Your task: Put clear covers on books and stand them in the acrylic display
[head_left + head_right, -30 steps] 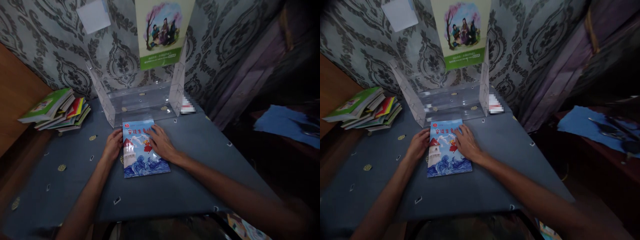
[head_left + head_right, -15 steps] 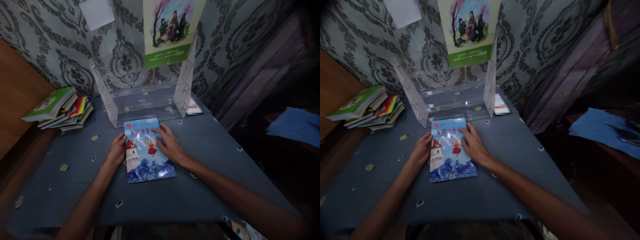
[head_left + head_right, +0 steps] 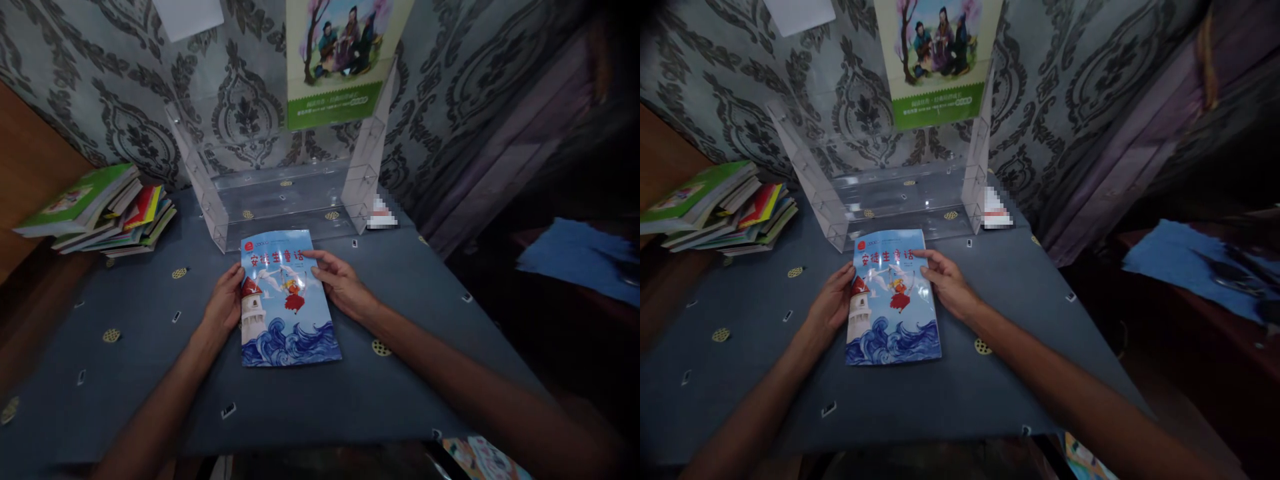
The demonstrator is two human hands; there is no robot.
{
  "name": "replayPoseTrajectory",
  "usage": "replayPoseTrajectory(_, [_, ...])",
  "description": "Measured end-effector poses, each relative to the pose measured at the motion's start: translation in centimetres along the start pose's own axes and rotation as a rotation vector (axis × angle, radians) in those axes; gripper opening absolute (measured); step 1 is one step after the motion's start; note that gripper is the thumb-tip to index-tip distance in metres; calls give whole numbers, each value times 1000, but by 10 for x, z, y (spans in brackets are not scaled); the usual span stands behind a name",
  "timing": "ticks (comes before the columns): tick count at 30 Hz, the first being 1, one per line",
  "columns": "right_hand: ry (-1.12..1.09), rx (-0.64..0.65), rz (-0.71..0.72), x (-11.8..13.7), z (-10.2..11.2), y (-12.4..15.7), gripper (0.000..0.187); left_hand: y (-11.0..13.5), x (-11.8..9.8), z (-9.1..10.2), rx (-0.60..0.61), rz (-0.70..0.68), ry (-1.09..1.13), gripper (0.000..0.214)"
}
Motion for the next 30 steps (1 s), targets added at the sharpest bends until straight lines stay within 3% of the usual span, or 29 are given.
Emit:
replayPoseTrajectory(4, [-62,-18,-25,-1,0,0,33,1,0,-2,-54,18,54,18])
replayPoseTrajectory(9, [111,-20,0,-2,-1,1,28,-1,-7,-2,-48,16,13,16])
replayPoseTrajectory(13, [103,-16,45,3,-1,2,31,-5,-19,5,60,65,-115,17])
replayPoseTrajectory(17, [166,-90,97,5,4,-1,29,-14,-35,6,212,55,-366,15])
replayPoseTrajectory(20, [269,-100,108,1,3,-3,23,-24,-48,-3,296,-138,-669,8])
replayPoseTrajectory(23, [367,-90,158,-1,0,-3,21,-22,-59,-16,250,-476,-1106,13])
replayPoseTrajectory(26, [461,-128,217,-1,-1,0,23,1,-57,-34,230,-717,-1440,22])
replayPoseTrajectory(30, [567,-189,272,4,1,0,25,53,-30,-60,457,-769,-1610,31])
Point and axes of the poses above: each hand's wrist, its own y-axis away from the middle knuckle, its own z-axis out of the back of the hand, x = y × z, the point moved 4 cm from there along -y, towards the middle knuckle, and after that the axes turned 5 degrees about -z, right-handed, at the moved point
